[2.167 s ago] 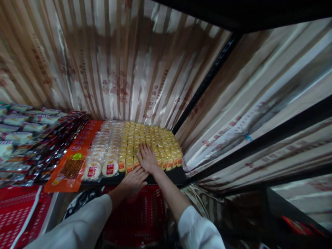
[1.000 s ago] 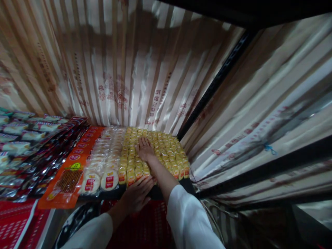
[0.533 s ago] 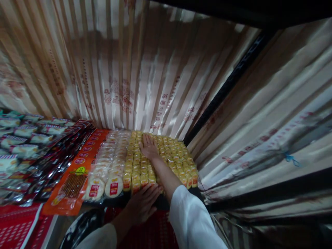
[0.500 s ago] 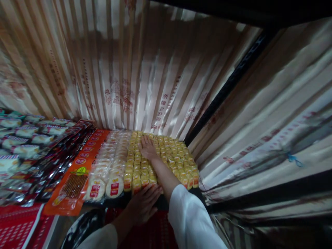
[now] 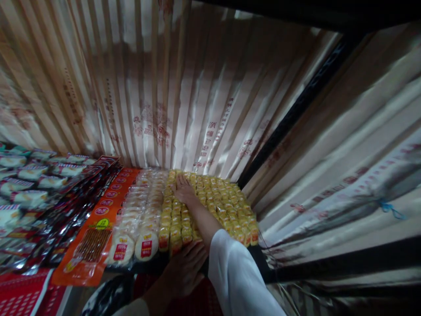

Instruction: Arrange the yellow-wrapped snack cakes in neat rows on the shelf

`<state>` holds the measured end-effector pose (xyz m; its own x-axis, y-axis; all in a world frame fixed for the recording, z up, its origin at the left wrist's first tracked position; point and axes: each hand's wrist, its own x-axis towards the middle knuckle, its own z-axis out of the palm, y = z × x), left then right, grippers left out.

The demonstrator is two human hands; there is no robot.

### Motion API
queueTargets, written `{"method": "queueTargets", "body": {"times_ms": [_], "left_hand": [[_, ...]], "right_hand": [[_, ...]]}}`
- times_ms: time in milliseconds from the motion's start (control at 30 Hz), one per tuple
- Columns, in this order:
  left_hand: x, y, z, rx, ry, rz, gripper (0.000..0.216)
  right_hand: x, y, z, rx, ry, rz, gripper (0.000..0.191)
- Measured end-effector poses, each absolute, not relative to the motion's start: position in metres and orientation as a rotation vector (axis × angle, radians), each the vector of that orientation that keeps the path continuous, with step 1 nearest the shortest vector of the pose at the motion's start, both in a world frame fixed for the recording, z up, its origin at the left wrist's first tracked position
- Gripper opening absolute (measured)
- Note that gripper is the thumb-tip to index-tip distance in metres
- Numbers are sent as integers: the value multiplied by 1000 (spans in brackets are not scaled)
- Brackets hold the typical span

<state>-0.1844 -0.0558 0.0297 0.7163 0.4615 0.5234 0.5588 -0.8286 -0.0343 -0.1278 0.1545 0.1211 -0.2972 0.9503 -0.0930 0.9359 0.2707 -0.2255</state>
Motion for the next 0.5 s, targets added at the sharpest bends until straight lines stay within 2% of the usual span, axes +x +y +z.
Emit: {"method": "queueTargets", "body": {"times_ms": [200, 333, 500], "left_hand": [[-183, -54, 23, -2706, -834, -754, 50], [-183, -54, 17, -2723, -806, -743, 49], [-186, -55, 30, -2719, -815, -702, 52]], "right_hand": [[-120, 165, 124, -1878, -2347, 232, 64], [-117, 166, 123, -1924, -2376, 303, 63], [-105, 162, 122, -1904, -2298, 227, 65]]}}
